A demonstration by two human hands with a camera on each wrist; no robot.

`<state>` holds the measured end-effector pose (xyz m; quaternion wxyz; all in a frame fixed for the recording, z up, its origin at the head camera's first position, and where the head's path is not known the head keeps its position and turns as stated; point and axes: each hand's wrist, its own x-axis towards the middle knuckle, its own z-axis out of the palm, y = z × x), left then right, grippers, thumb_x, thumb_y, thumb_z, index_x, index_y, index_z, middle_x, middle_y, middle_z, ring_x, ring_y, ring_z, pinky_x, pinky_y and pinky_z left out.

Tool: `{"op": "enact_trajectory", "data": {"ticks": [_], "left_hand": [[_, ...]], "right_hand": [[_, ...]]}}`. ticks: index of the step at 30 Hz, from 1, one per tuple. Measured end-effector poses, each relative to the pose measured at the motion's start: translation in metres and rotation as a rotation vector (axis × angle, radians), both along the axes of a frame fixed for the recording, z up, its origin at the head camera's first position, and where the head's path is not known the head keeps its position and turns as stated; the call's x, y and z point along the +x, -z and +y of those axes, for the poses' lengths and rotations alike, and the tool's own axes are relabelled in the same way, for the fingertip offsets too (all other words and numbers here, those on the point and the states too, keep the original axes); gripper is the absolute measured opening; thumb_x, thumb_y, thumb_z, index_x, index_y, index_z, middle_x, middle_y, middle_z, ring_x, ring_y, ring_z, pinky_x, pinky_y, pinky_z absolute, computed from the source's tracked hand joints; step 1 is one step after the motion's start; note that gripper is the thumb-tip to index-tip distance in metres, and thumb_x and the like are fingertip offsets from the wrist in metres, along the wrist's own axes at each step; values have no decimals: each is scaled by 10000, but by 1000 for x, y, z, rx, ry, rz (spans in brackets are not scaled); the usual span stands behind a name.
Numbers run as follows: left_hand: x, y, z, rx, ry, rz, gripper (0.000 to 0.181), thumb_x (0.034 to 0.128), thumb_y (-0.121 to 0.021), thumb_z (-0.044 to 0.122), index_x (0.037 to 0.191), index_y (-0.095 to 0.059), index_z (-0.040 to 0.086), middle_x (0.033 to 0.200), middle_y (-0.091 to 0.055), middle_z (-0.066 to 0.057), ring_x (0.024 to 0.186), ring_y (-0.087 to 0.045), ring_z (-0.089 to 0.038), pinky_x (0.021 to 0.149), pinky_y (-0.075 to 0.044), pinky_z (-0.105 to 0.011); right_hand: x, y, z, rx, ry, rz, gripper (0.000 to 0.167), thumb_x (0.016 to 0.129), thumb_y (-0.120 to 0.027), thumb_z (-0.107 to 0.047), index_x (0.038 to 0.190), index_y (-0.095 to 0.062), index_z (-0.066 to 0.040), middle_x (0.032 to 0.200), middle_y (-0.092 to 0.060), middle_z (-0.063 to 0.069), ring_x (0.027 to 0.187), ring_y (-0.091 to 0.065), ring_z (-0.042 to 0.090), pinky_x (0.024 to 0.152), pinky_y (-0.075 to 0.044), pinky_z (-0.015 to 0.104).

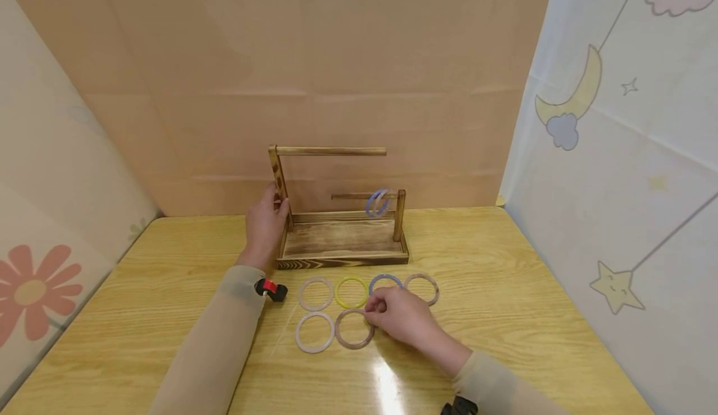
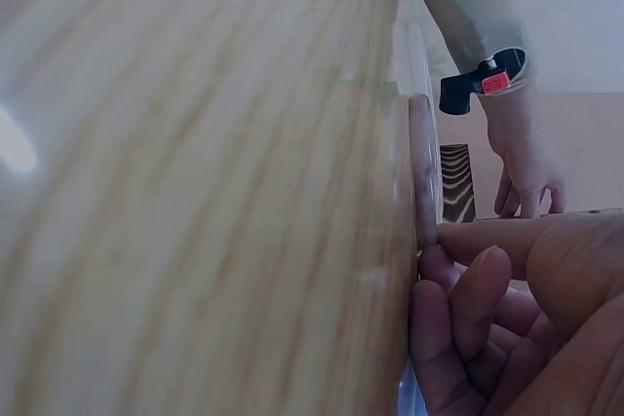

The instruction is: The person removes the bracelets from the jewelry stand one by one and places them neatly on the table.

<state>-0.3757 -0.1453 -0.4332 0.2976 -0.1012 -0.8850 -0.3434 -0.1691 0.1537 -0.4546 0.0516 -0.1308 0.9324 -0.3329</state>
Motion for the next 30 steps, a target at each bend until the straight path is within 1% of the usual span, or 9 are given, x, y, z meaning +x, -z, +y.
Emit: {"op": "enact_trajectory", "data": {"ticks": [9,14,16,19,22,26,30], "left_hand": [[2,-1,0,-2,3,-4,319,1103,-705,138,1385,-633,6,1128,-778,-240,966,-795,-414,761,-636,-579],[0,0,0,-6,0,9,323,1099,-711,137,1384,-633,6,1121,-779,-239,947,-796,-412,747,-637,-576],[0,0,0,-6,0,18,316,1092,-719,127,1371,-636,7,1110,-780,-239,939,-798,-411,739,-637,-576],[-1,0,0,-1,3,24,306,1091,-719,121,1363,-638,5,1108,-779,-243,942,-799,-413,740,-639,-575],[-1,0,0,5,6,21,314,1092,-718,122,1372,-637,6,1118,-779,-243,955,-799,-414,751,-639,-578],[-1,1,-1,2,3,13,330,1095,-717,133,1390,-633,13,1117,-782,-237,950,-799,-411,745,-637,-577],[0,2,0,0,3,20,334,1094,-718,130,1393,-634,7,1111,-783,-240,937,-800,-412,734,-638,-575]], "right_hand": [[0,0,1,-24,-5,-16,72,1005,-835,-221,968,-775,-208,783,-675,-118,583,-610,109,556,-491,274],[-2,-3,4,-68,9,-38,87,1014,-828,-250,997,-787,-175,787,-685,-74,545,-599,132,517,-497,286],[-4,-6,5,-80,14,-25,93,1021,-817,-251,1015,-791,-161,798,-683,-64,520,-573,129,497,-477,279],[-6,-12,7,-93,40,9,90,1029,-804,-246,1043,-801,-157,836,-687,-69,517,-522,108,495,-432,263],[-8,-19,6,-100,85,34,100,1032,-802,-253,1077,-816,-165,868,-696,-81,508,-511,110,485,-403,261],[-11,-28,1,-128,151,23,177,1048,-793,-263,1181,-819,-149,957,-729,-74,482,-568,162,462,-423,287],[-17,-36,-3,-205,191,24,276,1059,-784,-262,1289,-788,-111,1088,-756,-24,516,-612,233,487,-470,308]]}}
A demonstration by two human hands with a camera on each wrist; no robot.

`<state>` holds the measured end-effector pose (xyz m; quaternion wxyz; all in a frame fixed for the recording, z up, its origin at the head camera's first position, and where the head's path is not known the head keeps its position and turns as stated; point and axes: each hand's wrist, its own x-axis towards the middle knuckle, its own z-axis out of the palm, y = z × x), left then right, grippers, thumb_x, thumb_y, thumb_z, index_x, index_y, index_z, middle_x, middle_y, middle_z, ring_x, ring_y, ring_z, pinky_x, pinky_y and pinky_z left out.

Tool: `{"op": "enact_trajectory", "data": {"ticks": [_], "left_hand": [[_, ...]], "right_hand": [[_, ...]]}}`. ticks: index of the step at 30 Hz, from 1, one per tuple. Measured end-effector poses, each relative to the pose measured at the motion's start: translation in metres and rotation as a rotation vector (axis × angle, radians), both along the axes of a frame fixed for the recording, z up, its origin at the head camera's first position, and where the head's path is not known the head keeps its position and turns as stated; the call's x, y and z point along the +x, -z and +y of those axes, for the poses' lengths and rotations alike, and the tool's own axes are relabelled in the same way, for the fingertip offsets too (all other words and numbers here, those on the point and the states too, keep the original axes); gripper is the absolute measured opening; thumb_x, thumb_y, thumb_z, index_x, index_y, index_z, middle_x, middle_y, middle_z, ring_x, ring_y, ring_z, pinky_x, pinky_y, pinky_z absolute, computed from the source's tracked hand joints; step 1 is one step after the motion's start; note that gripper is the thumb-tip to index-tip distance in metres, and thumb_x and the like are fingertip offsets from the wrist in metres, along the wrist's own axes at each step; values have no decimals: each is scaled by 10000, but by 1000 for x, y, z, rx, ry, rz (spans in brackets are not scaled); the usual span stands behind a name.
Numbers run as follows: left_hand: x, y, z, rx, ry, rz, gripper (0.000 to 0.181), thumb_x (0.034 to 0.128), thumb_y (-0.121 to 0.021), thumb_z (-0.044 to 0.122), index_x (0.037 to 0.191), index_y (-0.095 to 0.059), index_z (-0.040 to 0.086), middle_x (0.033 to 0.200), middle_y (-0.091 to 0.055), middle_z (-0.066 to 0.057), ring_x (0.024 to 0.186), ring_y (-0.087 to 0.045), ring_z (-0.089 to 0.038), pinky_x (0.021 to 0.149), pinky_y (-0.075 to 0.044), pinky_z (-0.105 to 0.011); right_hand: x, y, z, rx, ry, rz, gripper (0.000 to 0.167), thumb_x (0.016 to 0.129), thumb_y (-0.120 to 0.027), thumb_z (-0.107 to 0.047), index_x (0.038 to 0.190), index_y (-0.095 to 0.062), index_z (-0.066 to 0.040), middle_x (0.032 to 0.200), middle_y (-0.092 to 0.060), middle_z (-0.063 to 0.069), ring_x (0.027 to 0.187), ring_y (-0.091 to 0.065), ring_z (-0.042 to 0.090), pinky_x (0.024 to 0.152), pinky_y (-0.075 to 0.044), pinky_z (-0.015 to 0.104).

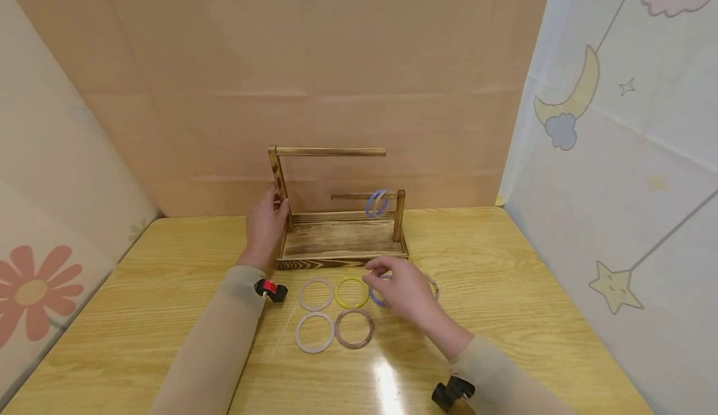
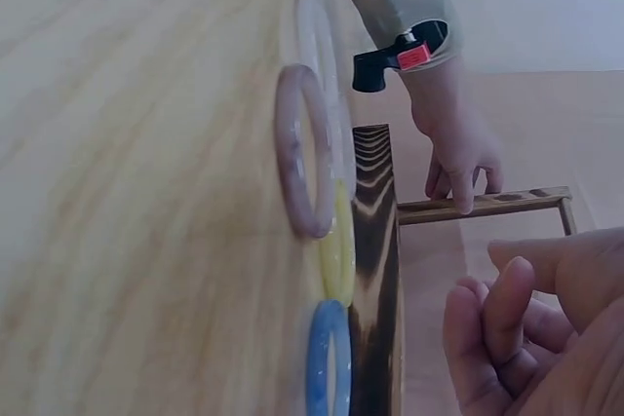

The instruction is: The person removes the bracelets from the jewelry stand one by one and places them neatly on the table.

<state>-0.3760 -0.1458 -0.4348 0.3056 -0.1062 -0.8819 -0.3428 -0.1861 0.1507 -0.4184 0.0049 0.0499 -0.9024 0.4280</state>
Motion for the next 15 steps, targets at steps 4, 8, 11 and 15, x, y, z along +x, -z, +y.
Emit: {"op": "enact_trajectory", "data": {"ticks": [4,8,11,15], "left_hand": [[1,-1,0,-3,2,11,319,1090,-717,120,1372,-634,-4,1102,-783,-247,923,-799,-422,723,-637,-577],[1,-2,1,-6,0,16,332,1089,-720,118,1385,-633,-5,1098,-783,-248,904,-797,-421,712,-636,-573],[1,-2,0,-5,2,18,353,1088,-723,119,1404,-630,-9,1097,-781,-250,895,-795,-418,709,-636,-568],[1,0,0,-13,-1,18,358,1090,-719,123,1409,-626,-12,1082,-780,-249,882,-793,-414,702,-634,-568]], "right_hand": [[-8,-6,-4,-78,9,48,341,1063,-781,-252,1368,-751,-103,1157,-757,35,624,-681,357,547,-542,343],[-16,-12,-7,-140,12,89,395,1068,-778,-257,1428,-713,-110,1233,-751,65,676,-702,365,566,-559,362],[-22,-15,-9,-179,14,111,452,1075,-770,-265,1487,-670,-110,1329,-729,91,668,-691,287,574,-564,340],[-31,-19,-12,-229,25,120,537,1082,-758,-320,1561,-603,-134,1456,-667,78,690,-688,328,592,-569,326]]}}
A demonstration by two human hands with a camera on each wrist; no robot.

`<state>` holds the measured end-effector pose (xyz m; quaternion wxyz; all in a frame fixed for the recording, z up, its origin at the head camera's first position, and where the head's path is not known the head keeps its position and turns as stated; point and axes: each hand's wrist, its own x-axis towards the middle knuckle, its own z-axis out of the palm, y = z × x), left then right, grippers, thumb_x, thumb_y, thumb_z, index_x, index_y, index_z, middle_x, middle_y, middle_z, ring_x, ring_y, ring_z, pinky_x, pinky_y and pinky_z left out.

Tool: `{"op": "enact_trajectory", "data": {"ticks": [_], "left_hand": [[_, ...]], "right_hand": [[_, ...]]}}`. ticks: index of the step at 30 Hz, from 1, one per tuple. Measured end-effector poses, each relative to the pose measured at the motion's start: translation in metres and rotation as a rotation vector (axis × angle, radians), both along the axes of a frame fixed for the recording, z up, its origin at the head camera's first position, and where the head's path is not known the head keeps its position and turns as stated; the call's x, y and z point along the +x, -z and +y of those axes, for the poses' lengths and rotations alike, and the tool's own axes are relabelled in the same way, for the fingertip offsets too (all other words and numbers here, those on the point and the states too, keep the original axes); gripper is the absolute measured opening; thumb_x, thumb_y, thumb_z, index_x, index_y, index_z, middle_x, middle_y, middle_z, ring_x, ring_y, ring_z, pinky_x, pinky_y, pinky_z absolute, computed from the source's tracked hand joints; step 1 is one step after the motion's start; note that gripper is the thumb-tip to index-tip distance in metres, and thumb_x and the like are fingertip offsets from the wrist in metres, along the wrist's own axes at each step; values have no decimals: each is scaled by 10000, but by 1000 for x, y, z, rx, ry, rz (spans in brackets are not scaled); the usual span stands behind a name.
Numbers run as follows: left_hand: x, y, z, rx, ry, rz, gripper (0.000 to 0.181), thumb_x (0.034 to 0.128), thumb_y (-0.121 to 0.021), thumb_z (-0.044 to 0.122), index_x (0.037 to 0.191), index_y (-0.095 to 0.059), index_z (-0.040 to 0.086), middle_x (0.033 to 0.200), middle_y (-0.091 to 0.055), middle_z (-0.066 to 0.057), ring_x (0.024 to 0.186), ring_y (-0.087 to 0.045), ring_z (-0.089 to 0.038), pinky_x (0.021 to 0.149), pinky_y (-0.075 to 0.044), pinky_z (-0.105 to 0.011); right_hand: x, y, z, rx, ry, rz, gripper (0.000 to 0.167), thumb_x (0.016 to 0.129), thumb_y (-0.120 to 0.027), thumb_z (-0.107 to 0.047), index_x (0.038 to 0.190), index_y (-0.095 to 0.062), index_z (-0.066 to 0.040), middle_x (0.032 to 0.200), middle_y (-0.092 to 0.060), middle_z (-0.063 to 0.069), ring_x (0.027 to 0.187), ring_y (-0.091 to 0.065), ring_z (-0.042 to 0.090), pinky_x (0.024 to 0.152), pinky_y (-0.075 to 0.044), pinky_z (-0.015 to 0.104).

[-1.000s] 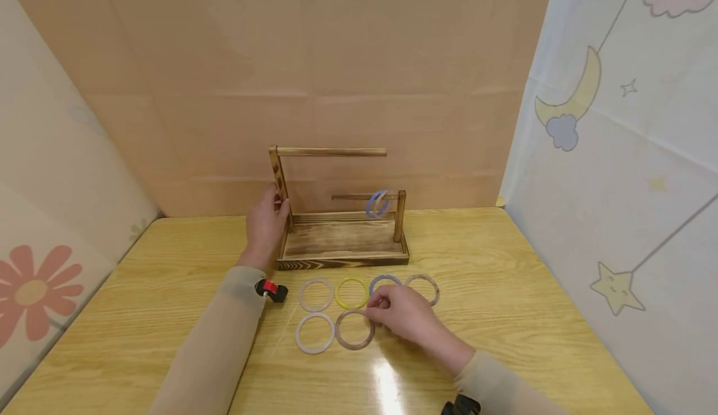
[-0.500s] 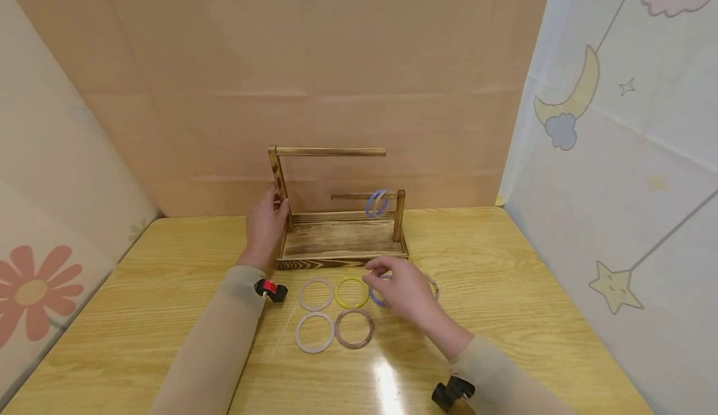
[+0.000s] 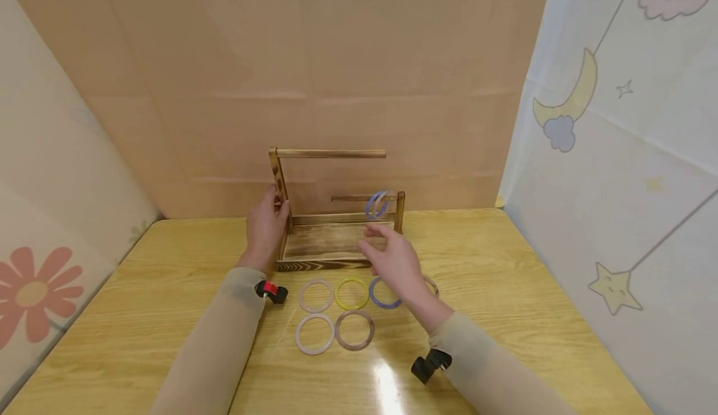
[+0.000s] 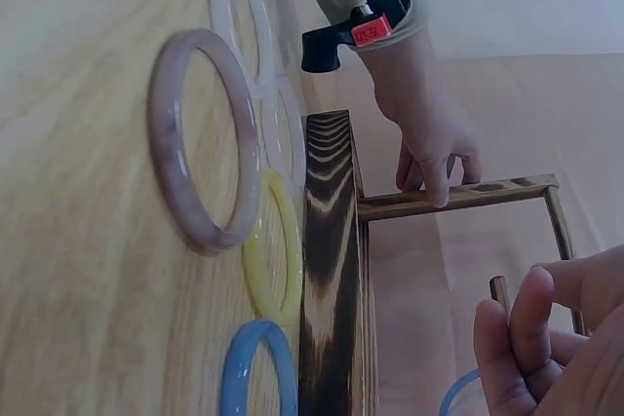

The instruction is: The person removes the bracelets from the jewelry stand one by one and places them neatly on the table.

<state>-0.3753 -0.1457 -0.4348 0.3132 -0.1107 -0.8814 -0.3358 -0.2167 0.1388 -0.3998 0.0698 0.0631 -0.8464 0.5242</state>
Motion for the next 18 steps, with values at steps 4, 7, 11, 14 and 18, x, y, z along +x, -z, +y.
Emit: {"op": "enact_trajectory", "data": {"ticks": [4,7,11,14,18], "left_hand": [[-1,0,-1,-10,-4,11,338,1085,-728,118,1382,-634,-12,1060,-780,-242,864,-792,-410,689,-633,-565],[-2,0,0,-13,-4,21,329,1080,-735,113,1367,-638,-17,1058,-779,-241,865,-792,-409,689,-634,-560],[-2,0,0,-5,-1,18,320,1081,-732,111,1359,-640,-19,1061,-776,-242,877,-792,-412,704,-636,-562],[-1,0,0,1,1,11,307,1090,-720,117,1354,-639,-16,1064,-775,-240,886,-793,-413,716,-638,-563],[-1,0,0,6,3,18,305,1091,-716,116,1354,-635,-15,1069,-775,-241,887,-794,-413,712,-638,-564]], "right_hand": [[-8,-3,-3,-36,29,5,583,1079,-759,-346,1592,-571,-145,1499,-636,11,765,-702,486,569,-530,309],[-14,-3,-6,-46,51,11,609,1078,-760,-324,1619,-546,-144,1415,-683,3,753,-704,513,499,-439,271],[-22,-3,-9,-53,76,1,647,1076,-763,-307,1652,-509,-156,923,-772,104,612,-685,415,446,-346,254],[-26,-2,-11,-52,95,-12,655,1072,-769,-302,1653,-506,-152,661,-684,145,536,-659,293,449,-353,252],[-30,-2,-13,-51,104,-5,674,1073,-770,-281,1665,-486,-130,770,-718,127,534,-667,230,492,-427,257]]}}
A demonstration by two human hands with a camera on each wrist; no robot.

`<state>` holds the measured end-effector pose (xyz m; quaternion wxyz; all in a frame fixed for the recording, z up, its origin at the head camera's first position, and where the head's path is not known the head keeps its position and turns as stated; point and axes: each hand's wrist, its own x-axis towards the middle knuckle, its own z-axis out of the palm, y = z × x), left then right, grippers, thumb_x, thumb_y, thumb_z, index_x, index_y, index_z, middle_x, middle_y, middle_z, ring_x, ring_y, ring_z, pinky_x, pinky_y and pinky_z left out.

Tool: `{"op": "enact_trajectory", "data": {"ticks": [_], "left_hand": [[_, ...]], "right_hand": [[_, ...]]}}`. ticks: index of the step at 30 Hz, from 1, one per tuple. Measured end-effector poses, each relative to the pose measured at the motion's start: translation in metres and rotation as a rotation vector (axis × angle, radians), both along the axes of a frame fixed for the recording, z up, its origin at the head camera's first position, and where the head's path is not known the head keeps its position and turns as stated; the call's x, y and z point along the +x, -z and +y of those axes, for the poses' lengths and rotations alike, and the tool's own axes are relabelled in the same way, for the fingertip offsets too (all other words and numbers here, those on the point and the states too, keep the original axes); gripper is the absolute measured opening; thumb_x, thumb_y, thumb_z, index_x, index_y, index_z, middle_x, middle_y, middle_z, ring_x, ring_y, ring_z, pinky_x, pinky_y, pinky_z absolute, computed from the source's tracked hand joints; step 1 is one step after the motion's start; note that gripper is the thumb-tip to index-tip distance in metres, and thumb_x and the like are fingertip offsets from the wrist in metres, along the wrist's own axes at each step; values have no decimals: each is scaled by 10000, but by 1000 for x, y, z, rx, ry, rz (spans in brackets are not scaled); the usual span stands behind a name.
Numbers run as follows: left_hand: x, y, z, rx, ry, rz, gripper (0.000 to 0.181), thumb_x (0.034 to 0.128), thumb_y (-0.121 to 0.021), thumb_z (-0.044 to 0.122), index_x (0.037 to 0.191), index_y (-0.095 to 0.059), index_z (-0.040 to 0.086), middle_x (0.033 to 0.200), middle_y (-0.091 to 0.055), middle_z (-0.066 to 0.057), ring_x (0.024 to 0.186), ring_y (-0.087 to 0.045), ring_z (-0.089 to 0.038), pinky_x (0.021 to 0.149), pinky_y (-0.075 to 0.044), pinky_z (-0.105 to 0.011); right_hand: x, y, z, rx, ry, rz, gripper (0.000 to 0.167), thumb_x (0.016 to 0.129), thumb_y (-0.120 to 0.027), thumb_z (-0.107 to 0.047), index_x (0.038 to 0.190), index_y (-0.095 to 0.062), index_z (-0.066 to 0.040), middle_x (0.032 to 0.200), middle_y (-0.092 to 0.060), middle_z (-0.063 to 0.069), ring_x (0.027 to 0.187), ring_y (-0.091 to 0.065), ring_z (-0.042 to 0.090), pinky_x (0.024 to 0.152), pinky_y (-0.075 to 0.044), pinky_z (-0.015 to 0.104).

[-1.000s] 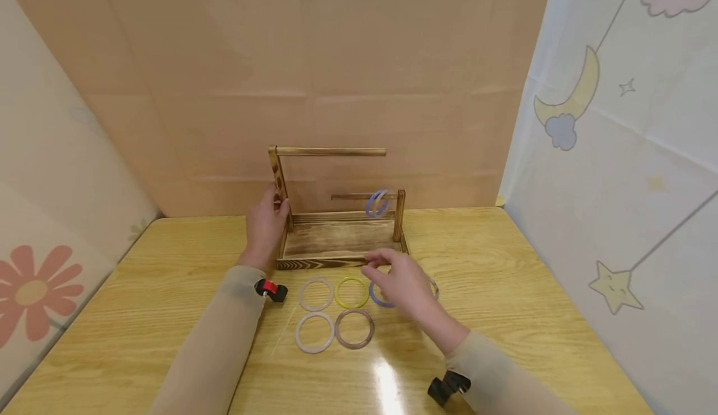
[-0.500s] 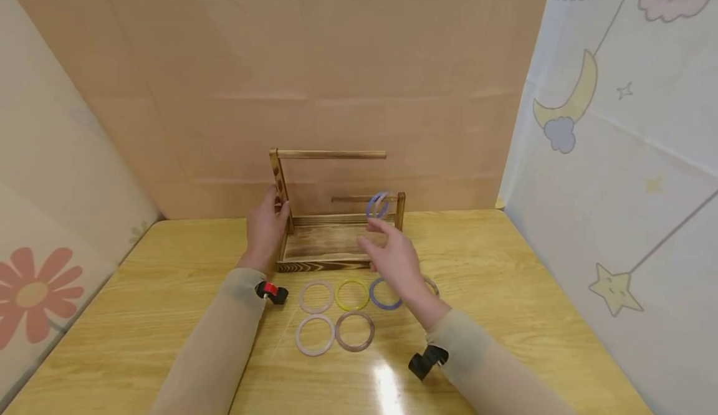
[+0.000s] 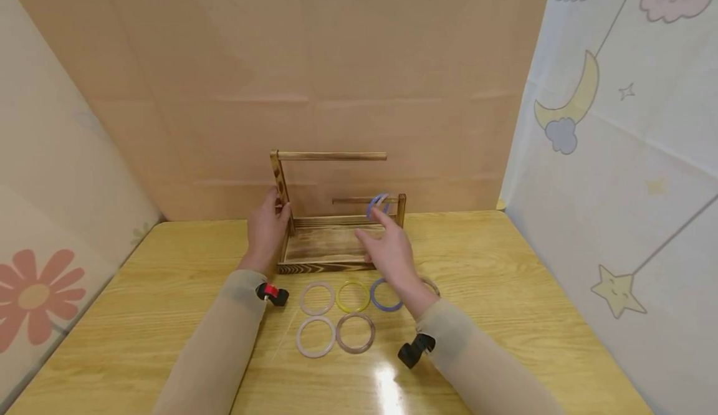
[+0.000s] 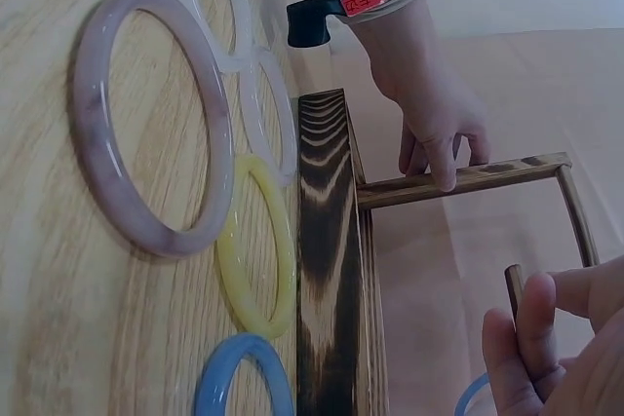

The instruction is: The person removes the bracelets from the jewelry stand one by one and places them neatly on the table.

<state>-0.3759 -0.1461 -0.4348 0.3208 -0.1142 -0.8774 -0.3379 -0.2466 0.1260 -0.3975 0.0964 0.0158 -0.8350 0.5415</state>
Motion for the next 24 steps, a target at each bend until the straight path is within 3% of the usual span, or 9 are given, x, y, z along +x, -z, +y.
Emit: {"op": "enact_trajectory", "data": {"ticks": [4,7,9,13,16,19,22,24], "left_hand": [[0,1,-1,1,2,13,323,1081,-728,103,1365,-632,-18,1084,-777,-243,888,-798,-409,705,-639,-565],[0,1,-1,0,1,16,323,1079,-731,99,1365,-633,-18,1091,-778,-244,892,-800,-409,703,-641,-564],[0,1,-1,-3,-1,16,326,1079,-731,99,1367,-634,-20,1089,-778,-247,890,-800,-410,701,-640,-562],[0,1,0,-6,-4,13,347,1078,-734,100,1385,-632,-25,1085,-781,-248,874,-799,-410,687,-637,-561],[0,0,0,-7,-4,10,327,1077,-734,104,1365,-635,-15,1080,-783,-245,877,-799,-409,689,-636,-566],[-1,1,0,-5,-4,9,299,1077,-736,101,1340,-642,-3,1074,-784,-240,886,-799,-409,699,-636,-574],[-2,1,-1,-7,-8,6,304,1077,-736,110,1346,-642,3,1072,-786,-236,885,-798,-406,704,-634,-576],[-1,1,-1,-8,-10,2,321,1079,-735,117,1363,-639,3,1077,-786,-238,883,-797,-405,706,-633,-578]], "right_hand": [[-1,-1,-3,2,-12,11,721,1080,-759,-272,1699,-426,-112,1192,-753,159,615,-719,330,529,-475,247],[-2,-1,-6,1,-13,8,757,1081,-757,-283,1720,-386,-116,1525,-617,126,700,-746,408,509,-456,229],[-3,-1,-8,1,-9,0,771,1081,-756,-289,1729,-370,-128,1581,-582,124,706,-750,401,488,-432,226],[-5,0,-12,7,-1,-31,801,1076,-759,-327,1744,-343,-179,1085,-796,166,578,-706,265,472,-387,240],[-5,0,-14,11,-4,-41,815,1074,-761,-348,1750,-330,-201,694,-731,141,541,-687,252,477,-380,259],[-5,-1,-15,18,-6,-45,819,1076,-753,-365,1753,-319,-210,675,-729,114,524,-670,234,484,-376,271],[-6,0,-17,22,-1,-50,808,1077,-750,-372,1749,-329,-218,728,-746,177,542,-679,266,483,-372,279],[-7,0,-18,21,3,-47,789,1077,-751,-369,1742,-347,-233,734,-751,172,604,-716,358,481,-375,277]]}}
